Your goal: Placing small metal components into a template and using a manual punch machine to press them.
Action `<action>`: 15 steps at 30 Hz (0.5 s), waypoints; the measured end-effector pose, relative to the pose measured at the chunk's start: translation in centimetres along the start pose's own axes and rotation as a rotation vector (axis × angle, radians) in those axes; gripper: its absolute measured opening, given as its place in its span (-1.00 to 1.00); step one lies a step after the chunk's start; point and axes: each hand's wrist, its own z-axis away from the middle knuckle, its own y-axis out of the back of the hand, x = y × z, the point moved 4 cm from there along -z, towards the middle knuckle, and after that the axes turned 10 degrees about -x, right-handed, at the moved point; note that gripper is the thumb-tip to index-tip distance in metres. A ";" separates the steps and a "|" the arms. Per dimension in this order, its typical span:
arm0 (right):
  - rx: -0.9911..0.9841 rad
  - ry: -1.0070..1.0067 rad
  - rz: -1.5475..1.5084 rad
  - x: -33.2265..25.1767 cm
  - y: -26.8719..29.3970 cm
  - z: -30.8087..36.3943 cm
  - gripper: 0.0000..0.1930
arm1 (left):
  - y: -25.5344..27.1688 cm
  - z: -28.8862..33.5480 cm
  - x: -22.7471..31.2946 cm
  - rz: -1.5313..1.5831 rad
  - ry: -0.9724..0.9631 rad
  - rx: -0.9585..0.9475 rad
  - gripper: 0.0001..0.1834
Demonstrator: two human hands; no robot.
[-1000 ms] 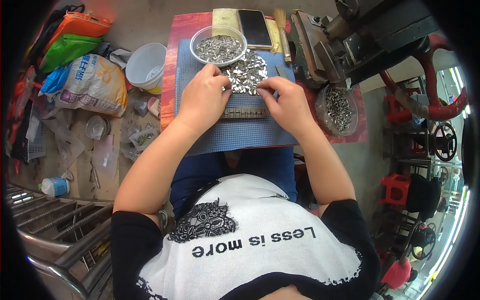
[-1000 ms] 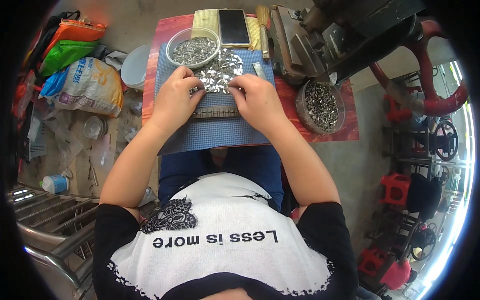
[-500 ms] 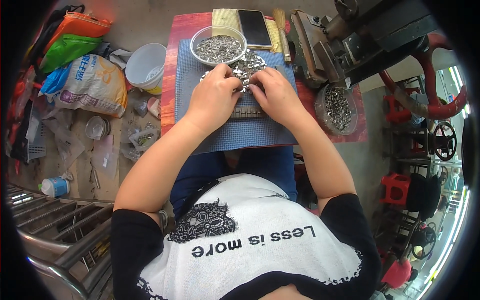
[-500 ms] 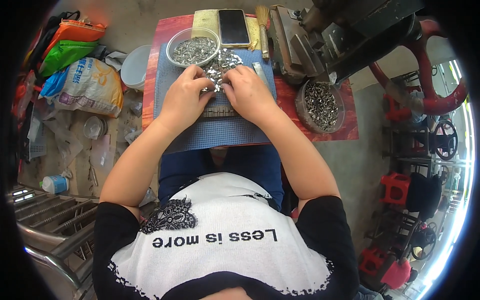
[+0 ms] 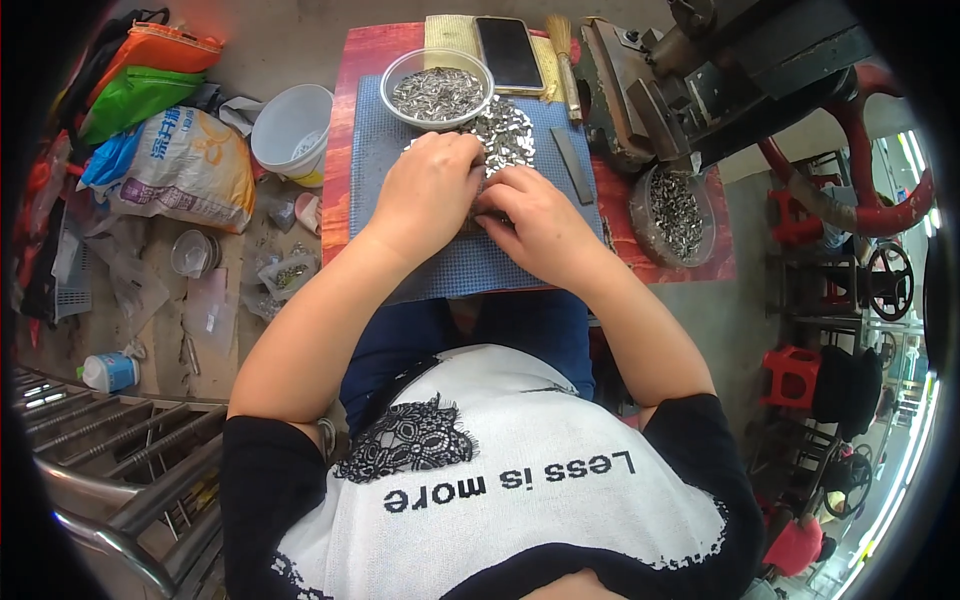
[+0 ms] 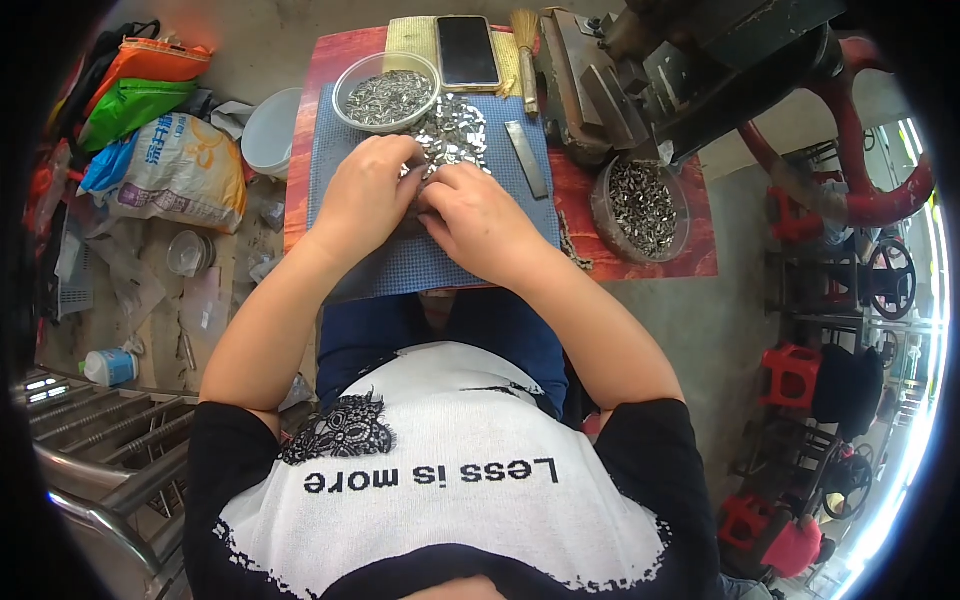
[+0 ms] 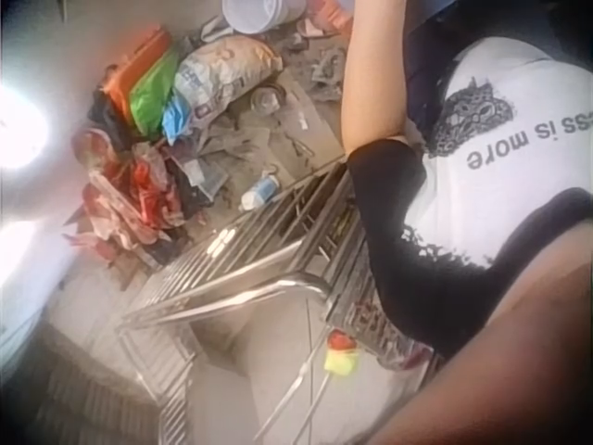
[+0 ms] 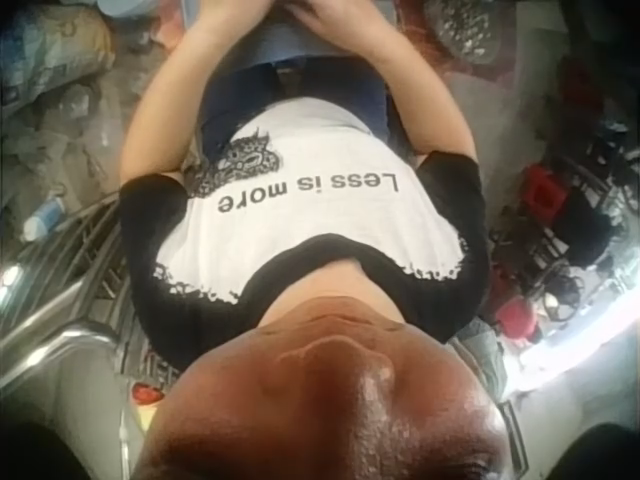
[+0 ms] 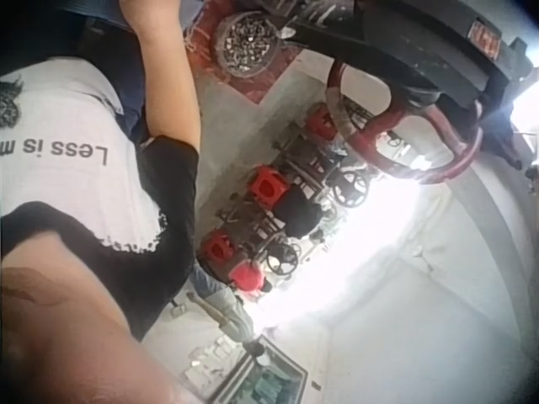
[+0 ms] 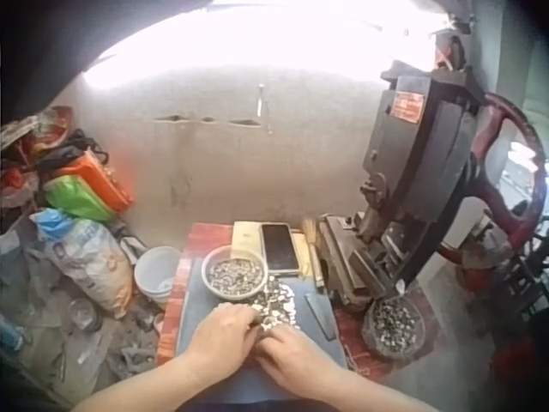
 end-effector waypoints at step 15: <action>0.234 -0.283 -0.011 3.5 1.0 -1.6 -0.91 | 0.4 1.9 -1.0 0.035 -0.026 0.014 -0.87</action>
